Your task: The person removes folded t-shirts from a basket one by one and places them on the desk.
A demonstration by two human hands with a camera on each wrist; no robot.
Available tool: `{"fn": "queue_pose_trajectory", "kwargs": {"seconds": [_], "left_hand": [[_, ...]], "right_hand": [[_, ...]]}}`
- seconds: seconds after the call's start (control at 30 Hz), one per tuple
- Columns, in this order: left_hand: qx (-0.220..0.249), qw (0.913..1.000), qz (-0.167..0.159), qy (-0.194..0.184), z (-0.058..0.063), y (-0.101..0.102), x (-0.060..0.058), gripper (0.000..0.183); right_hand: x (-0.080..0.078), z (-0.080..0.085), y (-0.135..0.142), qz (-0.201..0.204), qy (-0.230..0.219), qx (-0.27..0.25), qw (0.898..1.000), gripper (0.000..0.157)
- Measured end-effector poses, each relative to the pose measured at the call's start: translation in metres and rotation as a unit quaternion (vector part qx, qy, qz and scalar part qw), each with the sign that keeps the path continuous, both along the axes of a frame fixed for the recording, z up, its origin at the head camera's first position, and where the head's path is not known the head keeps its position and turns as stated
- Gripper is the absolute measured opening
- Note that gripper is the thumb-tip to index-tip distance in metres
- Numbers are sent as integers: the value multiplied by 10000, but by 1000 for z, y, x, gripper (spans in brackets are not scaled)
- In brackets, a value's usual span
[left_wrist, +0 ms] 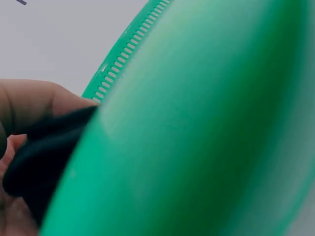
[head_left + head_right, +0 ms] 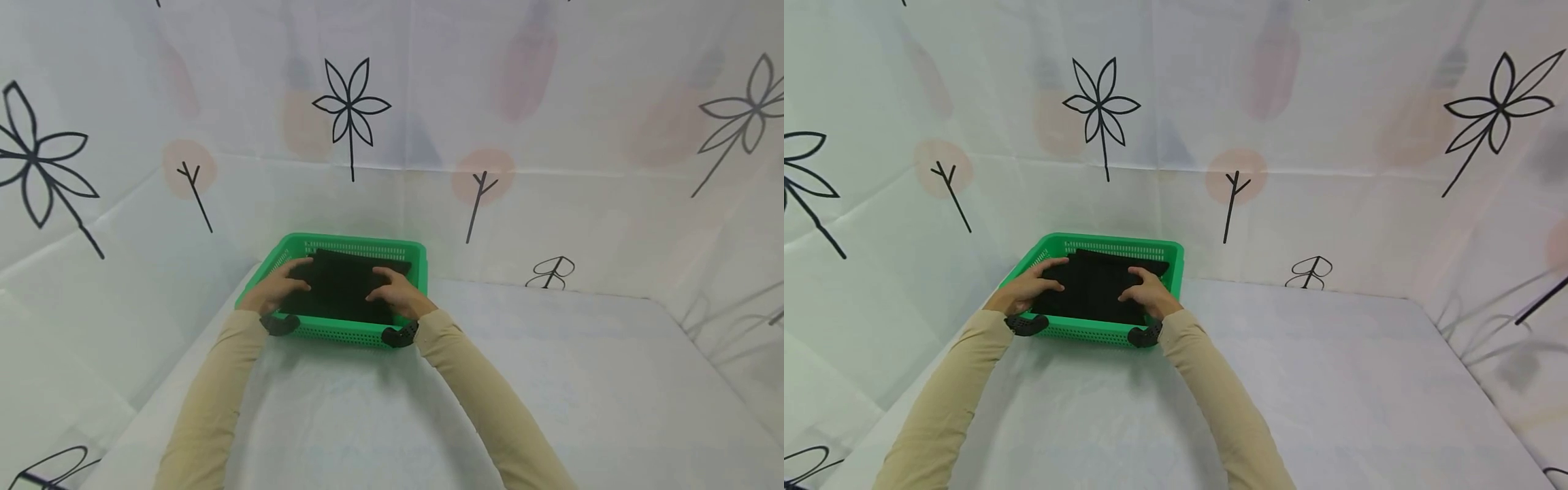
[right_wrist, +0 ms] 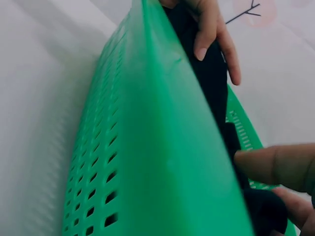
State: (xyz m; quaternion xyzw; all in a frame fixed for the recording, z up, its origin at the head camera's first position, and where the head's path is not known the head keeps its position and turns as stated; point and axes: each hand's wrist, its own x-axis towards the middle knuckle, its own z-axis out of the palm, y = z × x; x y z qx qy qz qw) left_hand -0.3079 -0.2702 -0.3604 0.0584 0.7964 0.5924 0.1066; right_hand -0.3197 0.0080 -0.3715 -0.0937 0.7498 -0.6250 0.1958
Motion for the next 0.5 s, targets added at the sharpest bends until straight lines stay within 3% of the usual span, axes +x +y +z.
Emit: {"fn": "queue_pose_trajectory", "kwargs": {"seconds": [0.33,0.5], "left_hand": [[192,9997,116,-46,4,3,1,70],[-67,9999,111,104,10,3,2,70]], "right_hand": [[0,-1,1,-153,219,-94,9996,83],[-3,-2,2,-270,354,-100,9990,83]]}}
